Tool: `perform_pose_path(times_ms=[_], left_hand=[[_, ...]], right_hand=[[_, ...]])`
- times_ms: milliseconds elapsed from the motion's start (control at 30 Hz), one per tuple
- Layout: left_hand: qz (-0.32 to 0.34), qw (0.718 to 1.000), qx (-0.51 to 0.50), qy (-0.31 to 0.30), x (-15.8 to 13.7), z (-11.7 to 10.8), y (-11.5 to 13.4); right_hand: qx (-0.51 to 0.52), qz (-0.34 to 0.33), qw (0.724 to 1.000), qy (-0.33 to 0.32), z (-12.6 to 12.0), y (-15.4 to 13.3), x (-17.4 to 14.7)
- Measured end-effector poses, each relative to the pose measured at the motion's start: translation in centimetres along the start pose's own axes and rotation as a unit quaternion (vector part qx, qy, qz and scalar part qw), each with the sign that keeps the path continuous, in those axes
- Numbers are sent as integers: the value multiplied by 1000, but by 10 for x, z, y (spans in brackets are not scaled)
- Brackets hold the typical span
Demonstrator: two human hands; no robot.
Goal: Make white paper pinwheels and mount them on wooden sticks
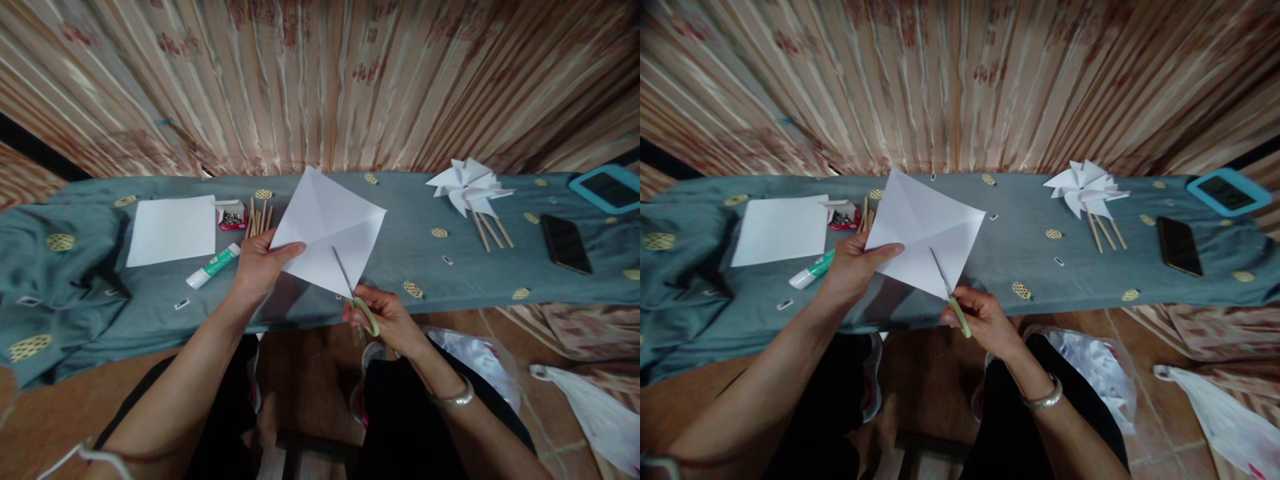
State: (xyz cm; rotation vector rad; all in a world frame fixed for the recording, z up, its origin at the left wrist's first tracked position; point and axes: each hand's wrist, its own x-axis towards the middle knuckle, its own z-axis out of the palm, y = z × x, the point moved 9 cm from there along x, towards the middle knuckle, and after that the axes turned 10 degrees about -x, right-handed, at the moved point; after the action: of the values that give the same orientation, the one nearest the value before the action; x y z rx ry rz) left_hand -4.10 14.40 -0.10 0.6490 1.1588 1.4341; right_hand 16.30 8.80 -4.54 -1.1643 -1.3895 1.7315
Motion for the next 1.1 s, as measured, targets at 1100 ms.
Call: perform_pose_path(times_ms=[1100], left_hand=[[-2, 1000, -1, 1, -2, 1, 0]], right_hand=[[-12, 2, 1000, -13, 1, -5, 1]])
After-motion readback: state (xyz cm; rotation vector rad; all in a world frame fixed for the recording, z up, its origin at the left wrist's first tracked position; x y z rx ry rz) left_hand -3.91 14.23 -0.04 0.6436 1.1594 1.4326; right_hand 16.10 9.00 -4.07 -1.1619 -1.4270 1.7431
